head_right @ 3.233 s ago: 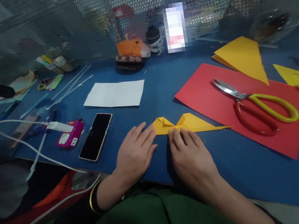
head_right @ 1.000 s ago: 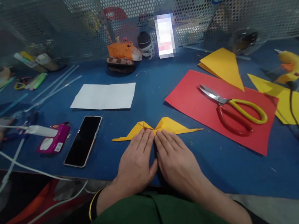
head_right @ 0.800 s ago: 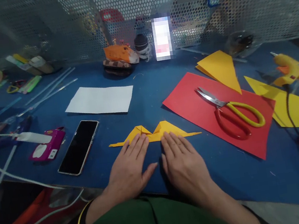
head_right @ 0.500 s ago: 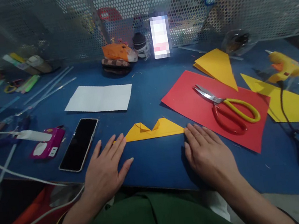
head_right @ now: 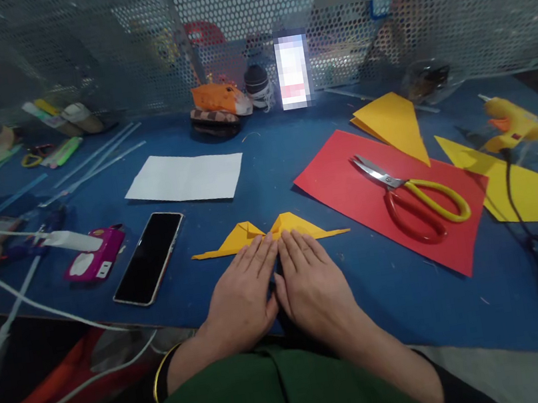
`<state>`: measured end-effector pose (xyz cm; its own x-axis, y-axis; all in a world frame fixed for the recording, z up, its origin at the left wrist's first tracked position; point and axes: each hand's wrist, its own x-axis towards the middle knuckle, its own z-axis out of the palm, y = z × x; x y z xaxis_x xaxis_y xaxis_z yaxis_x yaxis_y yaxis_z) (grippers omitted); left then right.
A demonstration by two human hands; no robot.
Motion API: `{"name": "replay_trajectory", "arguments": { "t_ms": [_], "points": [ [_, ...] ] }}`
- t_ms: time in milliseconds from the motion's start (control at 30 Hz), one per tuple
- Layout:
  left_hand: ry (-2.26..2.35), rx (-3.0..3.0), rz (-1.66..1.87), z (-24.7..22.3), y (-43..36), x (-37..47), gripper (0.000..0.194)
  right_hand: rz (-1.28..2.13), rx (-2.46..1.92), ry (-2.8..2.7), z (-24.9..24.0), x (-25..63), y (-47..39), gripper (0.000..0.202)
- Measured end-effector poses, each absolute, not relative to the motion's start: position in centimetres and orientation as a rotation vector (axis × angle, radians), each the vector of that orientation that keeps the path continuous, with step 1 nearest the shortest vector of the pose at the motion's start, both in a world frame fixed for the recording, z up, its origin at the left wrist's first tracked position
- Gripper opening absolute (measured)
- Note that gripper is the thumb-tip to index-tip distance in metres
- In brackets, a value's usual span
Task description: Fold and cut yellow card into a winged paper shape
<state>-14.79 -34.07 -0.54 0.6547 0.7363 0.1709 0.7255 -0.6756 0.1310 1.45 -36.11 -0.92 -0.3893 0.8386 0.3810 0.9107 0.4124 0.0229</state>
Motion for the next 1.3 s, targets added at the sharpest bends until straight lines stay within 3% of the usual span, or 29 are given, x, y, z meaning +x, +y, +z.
{"name": "replay_trajectory", "arguments": {
  "t_ms": [367, 600, 700, 800, 967, 1167, 1233, 1300],
  "points": [
    [1.448, 2.902, 0.310, 0.9, -33.1, -20.9, 0.042, -0.646, -1.367, -2.524, -0.9, 8.5, -35.4, 0.034],
    [1.467, 2.940, 0.569, 1.2, -32.1, -19.3, 0.026, -0.689, -1.222, -2.802, 1.7, 6.8, -32.3, 0.034],
    [1.499, 2.867, 0.661, 1.6, -31.3, -18.1, 0.034, -0.694, -1.223, -2.827, 2.1, 6.0, -32.0, 0.033],
    [1.323, 2.876, 0.613, 1.5, -30.4, -17.4, 0.045, -0.711, -1.253, -2.773, 1.8, 6.2, -32.3, 0.031],
    [1.139, 2.888, 0.613, 1.2, -28.9, -16.7, 0.025, -0.660, -1.312, -2.552, 1.8, 7.8, -32.2, 0.030],
    [1.316, 2.526, 0.751, 4.2, -27.5, -15.3, 0.021, -0.533, -1.335, -2.092, 4.7, 8.7, -30.3, 0.016],
    [1.388, 2.290, 0.708, 5.5, -26.9, -14.7, 0.022, -0.348, -1.401, -1.815, 5.3, 8.9, -29.8, 0.041],
    [1.351, 2.011, 0.674, 6.2, -26.5, -13.9, 0.021, 0.050, -1.395, -1.424, 5.2, 9.2, -29.2, 0.061]
  ]
}}
